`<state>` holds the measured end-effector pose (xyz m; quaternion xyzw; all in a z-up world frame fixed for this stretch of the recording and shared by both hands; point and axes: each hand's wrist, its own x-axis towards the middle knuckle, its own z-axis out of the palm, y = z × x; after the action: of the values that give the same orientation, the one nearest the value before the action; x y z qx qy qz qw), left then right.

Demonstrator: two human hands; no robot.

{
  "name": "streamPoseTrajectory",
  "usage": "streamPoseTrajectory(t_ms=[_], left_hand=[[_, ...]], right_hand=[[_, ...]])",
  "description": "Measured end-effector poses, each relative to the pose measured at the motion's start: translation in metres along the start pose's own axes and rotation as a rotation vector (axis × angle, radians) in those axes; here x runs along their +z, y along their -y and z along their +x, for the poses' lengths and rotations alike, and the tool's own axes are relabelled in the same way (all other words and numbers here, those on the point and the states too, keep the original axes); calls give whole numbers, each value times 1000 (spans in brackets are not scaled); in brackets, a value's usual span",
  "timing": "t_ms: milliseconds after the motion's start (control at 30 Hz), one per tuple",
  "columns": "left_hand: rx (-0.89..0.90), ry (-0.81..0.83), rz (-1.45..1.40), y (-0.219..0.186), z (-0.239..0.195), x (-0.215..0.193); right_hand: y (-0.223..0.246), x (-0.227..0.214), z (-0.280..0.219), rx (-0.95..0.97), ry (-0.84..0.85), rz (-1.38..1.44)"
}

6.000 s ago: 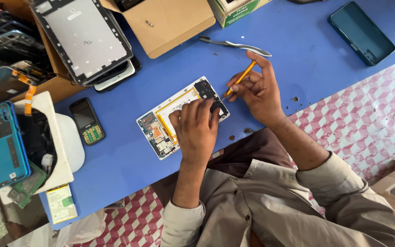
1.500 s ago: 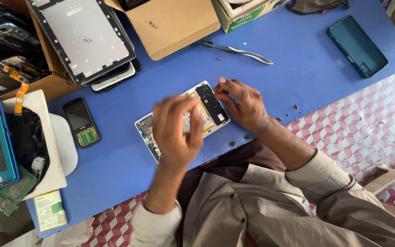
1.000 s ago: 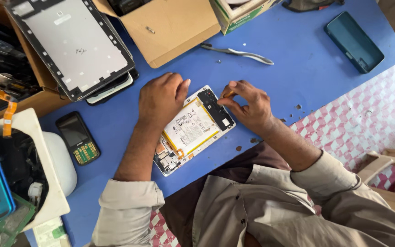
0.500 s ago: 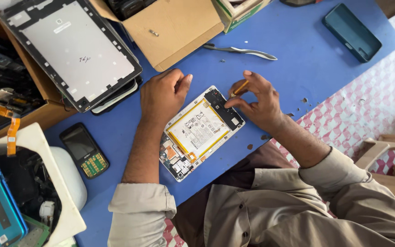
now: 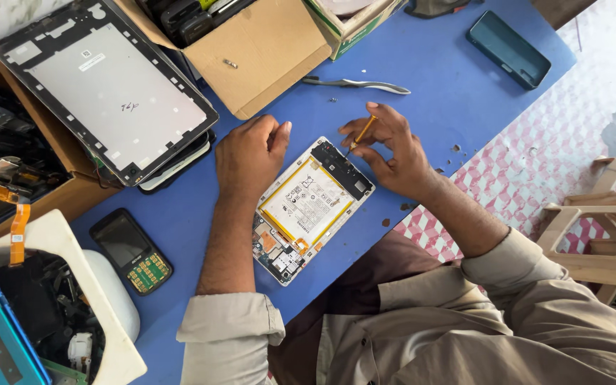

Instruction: The person uses a small screwdriver to remove screws from a disassembled smartphone chassis on a blue workbench. They repeatedly loosen and remove screws from the top edge of the device while handling the chassis with both hands.

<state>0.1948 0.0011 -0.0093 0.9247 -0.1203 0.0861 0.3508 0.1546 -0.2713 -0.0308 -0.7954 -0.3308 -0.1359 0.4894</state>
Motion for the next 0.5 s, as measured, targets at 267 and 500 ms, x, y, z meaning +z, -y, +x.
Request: streamPoseTrajectory(t_ms=[267,500], left_hand=[[20,-17,28,2,5,1],[-11,-11,29,4,10,1]], right_hand=[[3,18,1,-2,-182,-184],[5,15,6,-197,-2,-156]])
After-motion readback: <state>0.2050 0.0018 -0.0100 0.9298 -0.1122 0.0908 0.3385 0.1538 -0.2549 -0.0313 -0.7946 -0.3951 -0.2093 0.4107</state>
